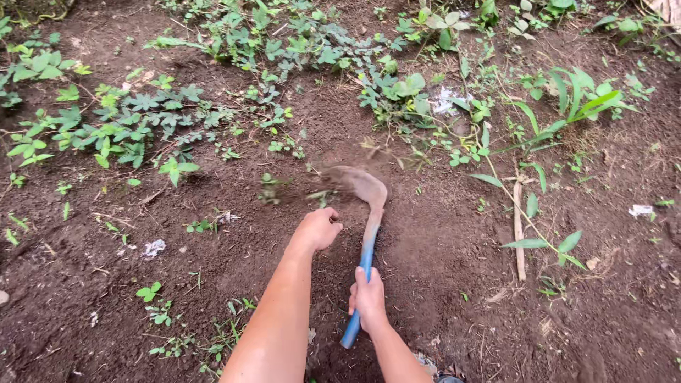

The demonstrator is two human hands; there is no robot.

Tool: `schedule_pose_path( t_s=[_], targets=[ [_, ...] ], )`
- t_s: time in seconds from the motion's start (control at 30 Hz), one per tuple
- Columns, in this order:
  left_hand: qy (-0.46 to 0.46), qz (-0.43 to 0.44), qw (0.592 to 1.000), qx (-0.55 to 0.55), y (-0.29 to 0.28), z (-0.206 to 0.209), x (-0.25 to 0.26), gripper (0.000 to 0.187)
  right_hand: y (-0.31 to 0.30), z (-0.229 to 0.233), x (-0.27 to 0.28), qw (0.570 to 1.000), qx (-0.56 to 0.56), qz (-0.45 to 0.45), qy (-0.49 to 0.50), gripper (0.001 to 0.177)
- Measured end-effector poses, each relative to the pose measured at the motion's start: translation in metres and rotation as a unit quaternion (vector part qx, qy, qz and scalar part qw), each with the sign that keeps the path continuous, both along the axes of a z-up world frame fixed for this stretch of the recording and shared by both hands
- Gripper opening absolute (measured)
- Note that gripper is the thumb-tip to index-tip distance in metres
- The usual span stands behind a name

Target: The person uses a hoe to loosen soil and remove weeds from a garden bed. They repeatedly strike the ground, pull out uprooted plants by hand, and clear debris while moving across the area.

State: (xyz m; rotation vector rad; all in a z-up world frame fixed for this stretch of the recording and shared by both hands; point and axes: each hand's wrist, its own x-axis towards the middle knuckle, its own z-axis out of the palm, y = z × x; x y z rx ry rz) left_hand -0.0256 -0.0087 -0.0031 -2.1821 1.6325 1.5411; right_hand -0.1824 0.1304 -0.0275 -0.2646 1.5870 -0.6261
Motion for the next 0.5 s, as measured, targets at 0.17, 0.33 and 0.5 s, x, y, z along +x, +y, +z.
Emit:
schedule_pose_path(
  t_s=[0.17, 0.33, 0.5],
  targets=[
    [0.009, -0.069, 0.997, -0.019, 0.000, -0.022, -0.024, 0.043, -0.027, -0.026, -0.048, 0.982, -0.084, -0.170, 0.020, 0.022],
    [0.009, -0.051, 0.998, -0.035, -0.003, -0.015, -0.020, 0.043, -0.097, -0.038, -0.118, 0.924, -0.130, -0.359, -0.002, 0.019],
    [-0.037, -0.066, 0.997, 0.028, 0.003, -0.015, -0.008, 0.044, -0.096, -0.036, -0.093, 0.970, -0.105, -0.218, -0.006, 0.019]
  ],
)
